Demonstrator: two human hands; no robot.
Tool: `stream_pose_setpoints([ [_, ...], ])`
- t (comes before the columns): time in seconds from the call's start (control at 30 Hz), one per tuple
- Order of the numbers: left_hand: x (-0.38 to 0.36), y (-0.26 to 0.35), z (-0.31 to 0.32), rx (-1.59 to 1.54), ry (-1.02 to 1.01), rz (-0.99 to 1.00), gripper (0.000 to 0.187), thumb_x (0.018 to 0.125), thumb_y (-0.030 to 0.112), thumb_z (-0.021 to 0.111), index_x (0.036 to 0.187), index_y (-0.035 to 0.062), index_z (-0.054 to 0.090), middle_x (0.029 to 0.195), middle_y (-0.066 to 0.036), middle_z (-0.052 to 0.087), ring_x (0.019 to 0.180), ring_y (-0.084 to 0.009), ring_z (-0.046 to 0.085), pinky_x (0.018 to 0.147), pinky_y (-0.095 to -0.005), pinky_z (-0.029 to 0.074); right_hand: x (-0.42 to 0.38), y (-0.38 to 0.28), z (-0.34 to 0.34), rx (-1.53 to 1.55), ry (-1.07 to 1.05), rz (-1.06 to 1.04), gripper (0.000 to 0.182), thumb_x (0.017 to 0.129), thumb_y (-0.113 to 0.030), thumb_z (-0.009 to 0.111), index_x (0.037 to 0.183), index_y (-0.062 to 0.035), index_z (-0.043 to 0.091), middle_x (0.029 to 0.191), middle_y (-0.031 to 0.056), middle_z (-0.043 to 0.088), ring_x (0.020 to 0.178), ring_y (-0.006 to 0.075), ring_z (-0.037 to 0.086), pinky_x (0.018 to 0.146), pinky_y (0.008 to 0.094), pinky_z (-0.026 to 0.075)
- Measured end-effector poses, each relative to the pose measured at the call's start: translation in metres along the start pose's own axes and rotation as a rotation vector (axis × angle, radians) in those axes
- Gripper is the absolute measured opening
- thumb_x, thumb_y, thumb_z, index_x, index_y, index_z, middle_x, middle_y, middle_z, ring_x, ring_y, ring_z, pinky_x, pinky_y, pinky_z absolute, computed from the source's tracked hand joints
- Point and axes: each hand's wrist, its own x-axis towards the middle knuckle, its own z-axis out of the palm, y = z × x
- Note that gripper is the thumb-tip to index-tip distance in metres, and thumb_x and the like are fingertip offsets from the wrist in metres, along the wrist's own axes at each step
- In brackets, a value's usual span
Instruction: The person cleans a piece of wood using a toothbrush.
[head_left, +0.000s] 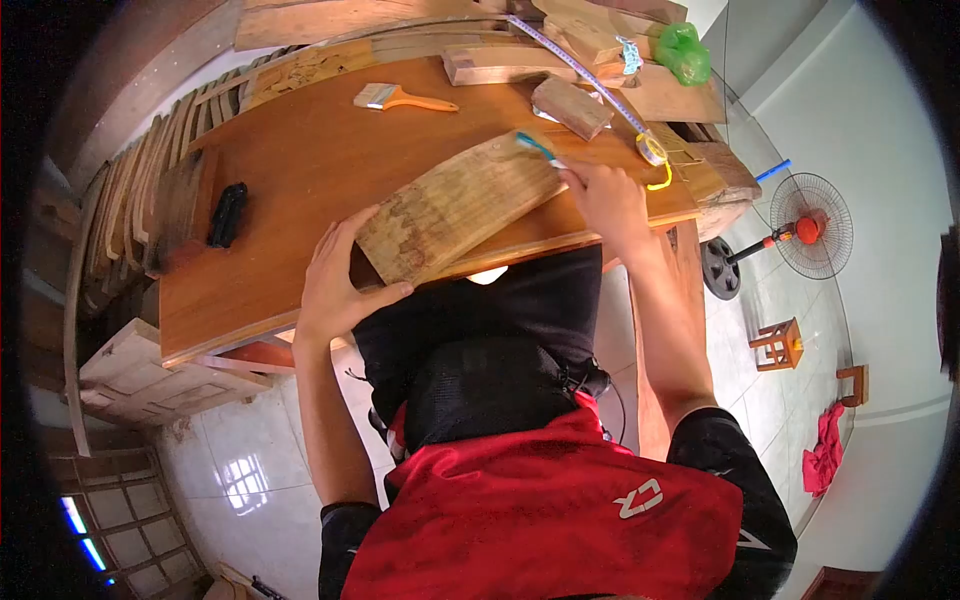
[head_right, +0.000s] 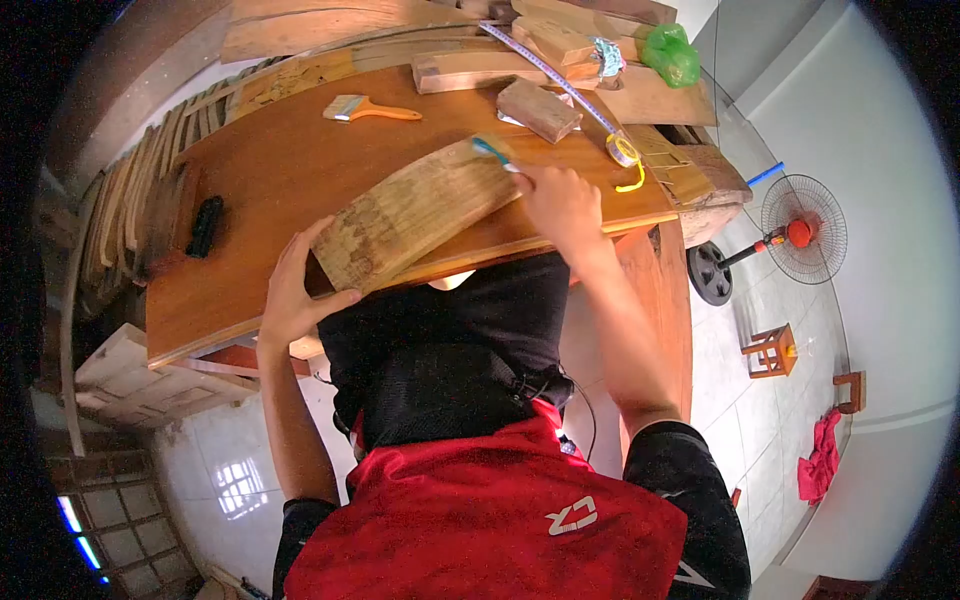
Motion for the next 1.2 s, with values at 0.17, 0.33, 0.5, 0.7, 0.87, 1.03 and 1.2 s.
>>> stream_pose_setpoints([
  [0.17,0.008,-0.009,-0.01,0.023,0.035,0.062,0.1,0.066,0.041,0.098,0.15,0.0077,0.055,0.145,-0.02,0.065,0.138,-0.0424,0.058,0.125,-0.0522,0.037,-0.024,-0.048,-0.002,0.409,0.016,-0.374,0.032,0.108,-0.044,0.059,0.117,-0.0227,0.081,0.083,0.0188,0.077,0.073,0.0389,0.077,0.064,0.0574,0.06],
  [0.33,-0.003,-0.004,-0.001,-0.031,0.047,-0.004,0.112,0.065,0.041,0.1,0.158,0.0081,0.048,0.147,-0.022,0.064,0.141,-0.0428,0.056,0.124,-0.0505,0.038,0.021,-0.023,-0.008,-0.036,-0.001,-0.013,0.029,0.107,-0.042,0.062,0.123,-0.0265,0.081,0.086,0.0189,0.076,0.079,0.0429,0.075,0.072,0.0543,0.061],
  [0.5,0.002,-0.007,0.001,-0.087,0.067,-0.007,0.123,0.063,0.042,0.101,0.164,0.0088,0.04,0.15,-0.022,0.062,0.143,-0.0426,0.054,0.123,-0.0497,0.04,-0.02,-0.061,0.007,0.348,0.017,-0.432,0.033,0.109,-0.045,0.057,0.123,-0.0268,0.081,0.088,0.017,0.078,0.078,0.0394,0.076,0.07,0.0526,0.062],
  [0.7,0.003,-0.017,0.007,-0.182,0.042,-0.044,0.126,0.062,0.043,0.102,0.166,0.0115,0.039,0.154,-0.021,0.059,0.144,-0.0405,0.055,0.122,-0.0487,0.042,-0.013,-0.068,0.002,-0.097,-0.108,-0.356,0.024,0.106,-0.039,0.06,0.111,-0.0232,0.079,0.072,0.015,0.072,0.063,0.0325,0.075,0.05,0.0518,0.057],
  [0.87,-0.001,-0.015,0.011,-0.199,0.025,-0.062,0.127,0.061,0.041,0.103,0.165,0.0068,0.039,0.155,-0.022,0.058,0.145,-0.0393,0.054,0.122,-0.0482,0.041,-0.006,-0.047,-0.002,0.015,-0.092,-0.362,0.027,0.105,-0.042,0.062,0.113,-0.0251,0.081,0.072,0.0141,0.071,0.064,0.0347,0.074,0.055,0.0476,0.06],
  [1.03,0.006,-0.017,0.007,-0.105,0.047,-0.015,0.123,0.063,0.047,0.101,0.163,0.0058,0.043,0.157,-0.022,0.057,0.146,-0.0402,0.054,0.122,-0.0485,0.041,-0.034,-0.056,0.009,0.329,0.057,-0.416,0.032,0.108,-0.039,0.063,0.133,-0.026,0.077,0.081,0.0164,0.075,0.068,0.0376,0.074,0.061,0.0493,0.06],
  [1.2,0.003,-0.001,-0.004,-0.077,0.024,-0.02,0.109,0.076,0.048,0.094,0.163,0.0054,0.043,0.161,-0.019,0.054,0.152,-0.0369,0.047,0.127,-0.0488,0.035,-0.007,-0.028,-0.001,0.306,-0.101,-0.225,0.027,0.106,-0.035,0.066,0.124,-0.0214,0.081,0.096,0.0205,0.078,0.085,0.0415,0.076,0.075,0.0521,0.061],
])
